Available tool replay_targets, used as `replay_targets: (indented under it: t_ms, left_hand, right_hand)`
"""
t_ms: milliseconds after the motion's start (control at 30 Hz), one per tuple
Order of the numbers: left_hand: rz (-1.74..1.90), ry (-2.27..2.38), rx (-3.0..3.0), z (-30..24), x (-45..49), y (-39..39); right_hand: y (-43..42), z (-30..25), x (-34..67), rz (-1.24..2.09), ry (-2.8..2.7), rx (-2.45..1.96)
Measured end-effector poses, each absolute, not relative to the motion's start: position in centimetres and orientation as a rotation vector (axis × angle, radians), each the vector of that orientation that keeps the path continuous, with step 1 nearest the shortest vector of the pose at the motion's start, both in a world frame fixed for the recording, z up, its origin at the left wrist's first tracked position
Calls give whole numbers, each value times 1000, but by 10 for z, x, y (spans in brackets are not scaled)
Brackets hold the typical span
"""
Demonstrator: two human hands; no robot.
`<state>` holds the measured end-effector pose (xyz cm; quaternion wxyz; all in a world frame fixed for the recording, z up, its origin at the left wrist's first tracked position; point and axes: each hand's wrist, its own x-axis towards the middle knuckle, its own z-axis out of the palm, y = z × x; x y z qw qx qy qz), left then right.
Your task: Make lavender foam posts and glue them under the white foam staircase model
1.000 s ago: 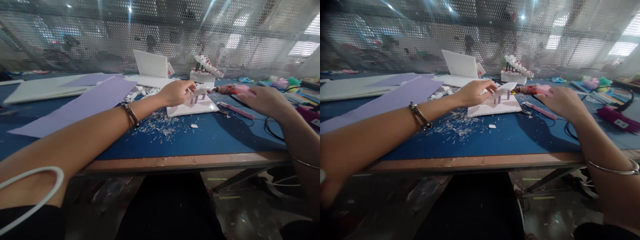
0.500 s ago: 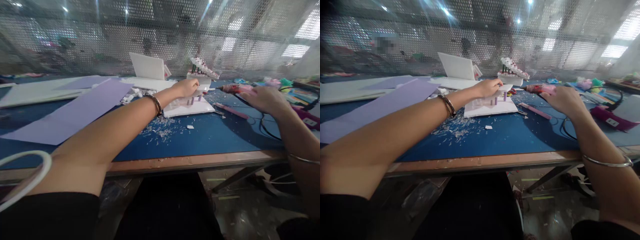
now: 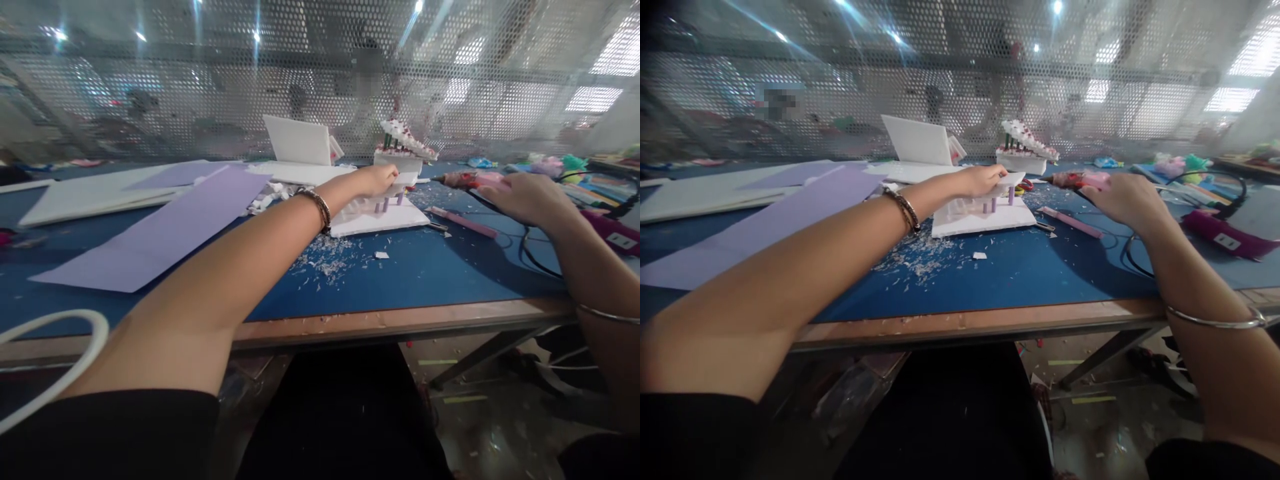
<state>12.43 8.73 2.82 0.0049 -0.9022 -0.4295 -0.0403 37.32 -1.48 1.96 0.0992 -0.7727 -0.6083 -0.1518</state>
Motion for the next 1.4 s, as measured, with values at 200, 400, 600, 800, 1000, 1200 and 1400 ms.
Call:
replay_targets:
  t_ms: [200,400,600,800,1000,1200,1400]
  left_hand:
    - [-122,-1407,-2817,30,126,85]
    - [-83,-1420,-2787,35,128,77]
    - [-126,-1383,-2773,31,128,79]
    - [-125,-1371,-2780,30,129,82]
    - [-98,-1374,-2769,32,128,80]
    - [-130,-1357,-2806,33,127,76]
    - [29,-1432,-2836,46,126,75]
  right_hand:
    - [-12,17,379,-468,-1848,-2222]
    - [-8,15,387,-495,-1961,-2141]
    - [-9,17,382,-471,-1912,-2199]
    - [-12,17,379,-495,-1907,-2244]
    - [-8,16,384,-494,-1938,-2226]
    - [-4,16,386,-458,-1942,-2291]
    - [-10,17,380,-438,-1885,-2337]
